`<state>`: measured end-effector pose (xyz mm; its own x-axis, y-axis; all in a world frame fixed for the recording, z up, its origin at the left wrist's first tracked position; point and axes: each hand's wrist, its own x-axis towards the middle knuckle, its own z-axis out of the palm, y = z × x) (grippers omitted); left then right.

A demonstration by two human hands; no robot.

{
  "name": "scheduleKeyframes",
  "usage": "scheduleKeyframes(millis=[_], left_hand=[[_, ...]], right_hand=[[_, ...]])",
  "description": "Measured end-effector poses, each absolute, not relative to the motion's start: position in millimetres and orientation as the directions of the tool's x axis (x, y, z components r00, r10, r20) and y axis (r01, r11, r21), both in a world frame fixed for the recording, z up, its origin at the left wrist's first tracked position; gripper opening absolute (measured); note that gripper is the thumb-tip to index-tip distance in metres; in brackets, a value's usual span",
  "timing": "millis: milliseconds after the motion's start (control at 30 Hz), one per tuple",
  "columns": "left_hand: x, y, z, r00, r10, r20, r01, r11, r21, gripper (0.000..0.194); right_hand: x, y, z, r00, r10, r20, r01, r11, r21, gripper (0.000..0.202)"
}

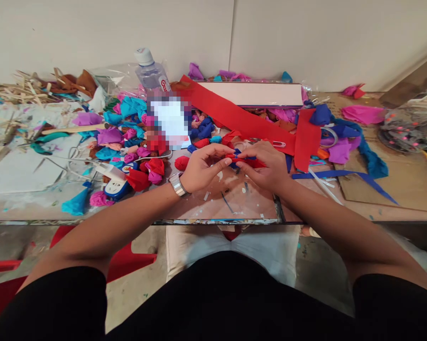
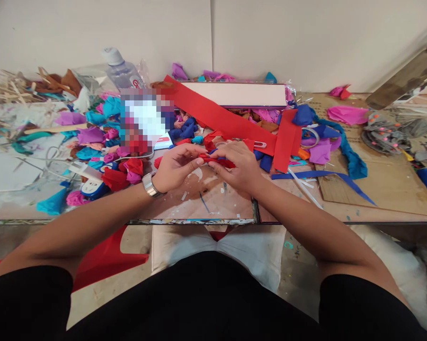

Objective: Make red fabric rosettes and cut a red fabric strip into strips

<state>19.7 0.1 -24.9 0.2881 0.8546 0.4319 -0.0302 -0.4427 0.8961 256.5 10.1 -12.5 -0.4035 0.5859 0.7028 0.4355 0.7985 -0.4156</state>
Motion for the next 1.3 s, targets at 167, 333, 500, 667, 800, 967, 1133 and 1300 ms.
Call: scheduleKeyframes(millis=[167, 333, 500, 667, 800, 967, 1133, 1300], left_hand=[[21, 0, -26, 0.314, 0.842, 0.439, -0.105, -0.429, 0.897, 0.037], [21, -2, -26, 0.339, 0.842, 0.419, -0.112, -0.405, 0.907, 0.037], [21, -3, -26, 0.358, 0.830, 0.428, -0.138, -0.406, 0.903, 0.035], [22, -4, -28, 0.361, 0.832, 0.421, -0.085, -0.420, 0.903, 0.035], [23, -5, -29, 0.373, 0.832, 0.411, -0.108, -0.401, 0.910, 0.041], [22, -4, -30, 0.361, 0.836, 0.413, -0.059, -0.422, 0.905, 0.041], [20, -1, -33, 0.379, 0.825, 0.419, -0.092, -0.417, 0.904, 0.046], [18, -1, -38, 0.393, 0.810, 0.435, -0.015, -0.467, 0.884, 0.047]], right_hand=[[256, 13, -15, -0.408, 0.563, 0.718, 0.440, 0.811, -0.386, 0.021], [256, 15, -17, -0.417, 0.568, 0.710, 0.441, 0.809, -0.388, 0.023], [255, 15, -18, -0.415, 0.553, 0.722, 0.409, 0.823, -0.394, 0.024], [255, 14, -19, -0.405, 0.591, 0.697, 0.467, 0.789, -0.398, 0.029], [254, 13, -19, -0.407, 0.589, 0.698, 0.471, 0.790, -0.392, 0.030], [253, 14, -19, -0.426, 0.566, 0.706, 0.425, 0.814, -0.396, 0.027], [255, 13, -18, -0.443, 0.574, 0.689, 0.443, 0.808, -0.388, 0.019], [254, 12, -18, -0.437, 0.587, 0.682, 0.467, 0.796, -0.385, 0.021]])
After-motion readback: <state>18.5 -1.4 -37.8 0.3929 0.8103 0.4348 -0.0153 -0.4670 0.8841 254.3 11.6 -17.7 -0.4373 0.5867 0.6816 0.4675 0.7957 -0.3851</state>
